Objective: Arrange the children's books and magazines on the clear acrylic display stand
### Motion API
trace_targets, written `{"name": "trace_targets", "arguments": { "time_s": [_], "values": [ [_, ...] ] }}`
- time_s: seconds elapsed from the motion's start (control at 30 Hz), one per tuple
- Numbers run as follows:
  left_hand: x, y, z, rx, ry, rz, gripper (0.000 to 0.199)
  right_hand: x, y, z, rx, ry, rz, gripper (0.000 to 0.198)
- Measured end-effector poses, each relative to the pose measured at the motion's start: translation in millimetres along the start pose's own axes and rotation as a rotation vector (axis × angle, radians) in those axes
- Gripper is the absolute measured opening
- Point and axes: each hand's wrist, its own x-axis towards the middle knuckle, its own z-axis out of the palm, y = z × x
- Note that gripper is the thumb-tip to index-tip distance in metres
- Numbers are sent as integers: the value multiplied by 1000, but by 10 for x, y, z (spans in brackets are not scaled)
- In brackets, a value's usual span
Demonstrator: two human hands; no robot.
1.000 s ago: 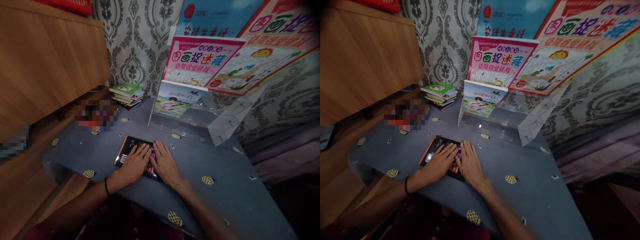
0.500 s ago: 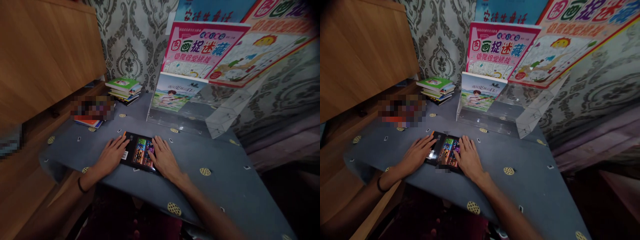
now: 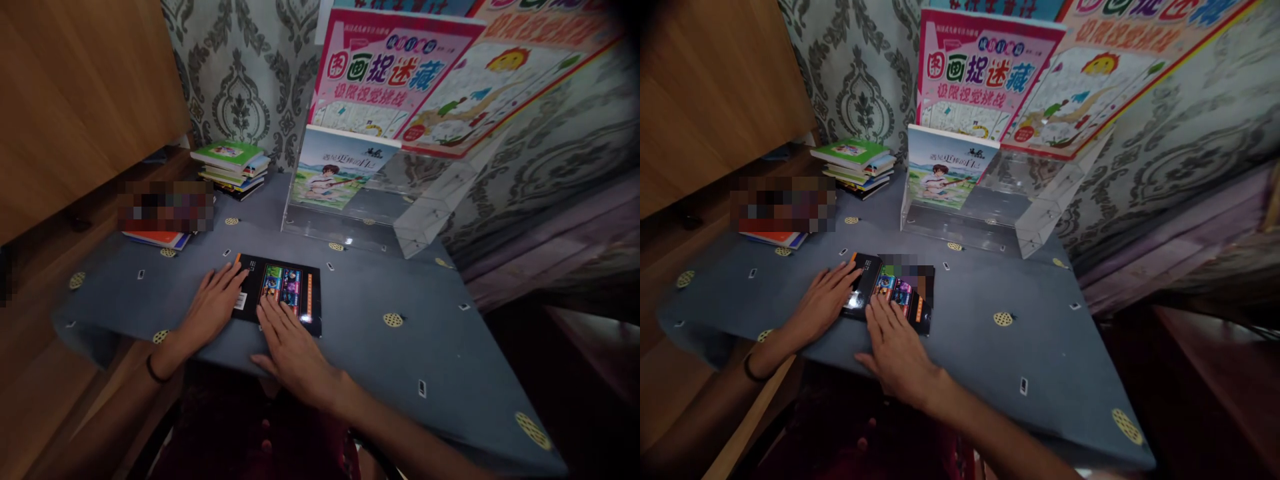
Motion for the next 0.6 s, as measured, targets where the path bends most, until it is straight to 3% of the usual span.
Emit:
{"name": "trace_targets", "arguments": {
  "time_s": [0.27,0.5,0.6],
  "values": [
    [1,7,-15,3,-4,-1,46,-536,146,-57,-11,45,120,92],
    [18,50,-63,42,21,46,43,-661,137,-118,-49,56,168,83],
    [25,177,-92,30,43,151,39,-642,136,-135,-50,44,192,71]
  ]
}}
